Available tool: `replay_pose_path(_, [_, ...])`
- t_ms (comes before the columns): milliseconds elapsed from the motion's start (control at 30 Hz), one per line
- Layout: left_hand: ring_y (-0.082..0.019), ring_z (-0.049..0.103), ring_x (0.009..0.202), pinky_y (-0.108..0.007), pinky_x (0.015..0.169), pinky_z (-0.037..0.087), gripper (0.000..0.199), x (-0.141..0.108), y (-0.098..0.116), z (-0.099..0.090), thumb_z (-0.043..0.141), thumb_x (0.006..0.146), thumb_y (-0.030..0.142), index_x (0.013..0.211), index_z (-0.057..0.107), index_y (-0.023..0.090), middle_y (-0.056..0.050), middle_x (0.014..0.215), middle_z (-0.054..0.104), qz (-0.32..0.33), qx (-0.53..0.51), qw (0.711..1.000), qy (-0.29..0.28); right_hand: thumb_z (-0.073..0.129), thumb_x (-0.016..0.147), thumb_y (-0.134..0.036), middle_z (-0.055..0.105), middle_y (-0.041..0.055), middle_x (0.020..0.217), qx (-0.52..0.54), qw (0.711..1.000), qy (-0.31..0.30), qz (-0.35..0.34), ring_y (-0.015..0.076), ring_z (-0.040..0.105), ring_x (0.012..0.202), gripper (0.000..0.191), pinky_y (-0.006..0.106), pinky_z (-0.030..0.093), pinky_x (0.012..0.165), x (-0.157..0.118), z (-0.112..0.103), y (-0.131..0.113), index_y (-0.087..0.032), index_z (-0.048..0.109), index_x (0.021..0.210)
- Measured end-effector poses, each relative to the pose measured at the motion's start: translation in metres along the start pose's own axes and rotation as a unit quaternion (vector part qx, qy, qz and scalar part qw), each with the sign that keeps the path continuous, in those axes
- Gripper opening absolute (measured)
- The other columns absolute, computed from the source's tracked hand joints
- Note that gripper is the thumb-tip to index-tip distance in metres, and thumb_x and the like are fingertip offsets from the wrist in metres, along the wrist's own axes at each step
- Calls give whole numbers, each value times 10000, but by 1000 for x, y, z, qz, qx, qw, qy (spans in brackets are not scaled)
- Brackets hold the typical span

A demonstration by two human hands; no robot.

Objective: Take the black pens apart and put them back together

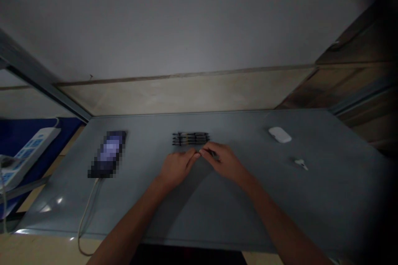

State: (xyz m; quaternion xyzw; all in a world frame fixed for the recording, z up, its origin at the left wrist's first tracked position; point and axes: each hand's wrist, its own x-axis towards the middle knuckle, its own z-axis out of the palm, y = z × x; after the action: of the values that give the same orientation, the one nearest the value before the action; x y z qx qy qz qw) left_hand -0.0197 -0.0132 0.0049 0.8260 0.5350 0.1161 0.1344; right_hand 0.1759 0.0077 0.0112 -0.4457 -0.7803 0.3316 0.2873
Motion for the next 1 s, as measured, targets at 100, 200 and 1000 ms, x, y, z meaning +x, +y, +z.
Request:
replay_pose_path(100, [-236, 707, 655, -294, 577, 466, 464, 1, -1, 0, 272, 1048, 479, 1044, 657, 221, -71, 809, 745, -2, 23, 1000, 1, 455, 992, -393, 575, 13, 658, -35, 999, 15, -12, 160, 515, 611, 353, 283, 351, 607, 1, 7, 2, -217, 545, 700])
replay_pose_path(200, [-236, 706, 653, -297, 591, 477, 486, 1, -3, 1, 270, 1044, 493, 1016, 668, 215, -78, 797, 741, -2, 36, 999, 1, 424, 999, -419, 543, 9, 595, -32, 999, 28, 2, 153, 474, 554, 421, 289, 326, 575, 1, 13, 2, -217, 498, 637])
replay_pose_path(1000, [-287, 737, 797, -355, 692, 537, 319, 2, 6, 1, 441, 1009, 404, 1070, 656, 175, -113, 888, 759, -37, 61, 995, -64, 469, 930, -565, 347, -40, 492, 138, 979, -5, 147, 109, 334, 474, 547, 273, 235, 493, 2, 12, 1, -213, 386, 521])
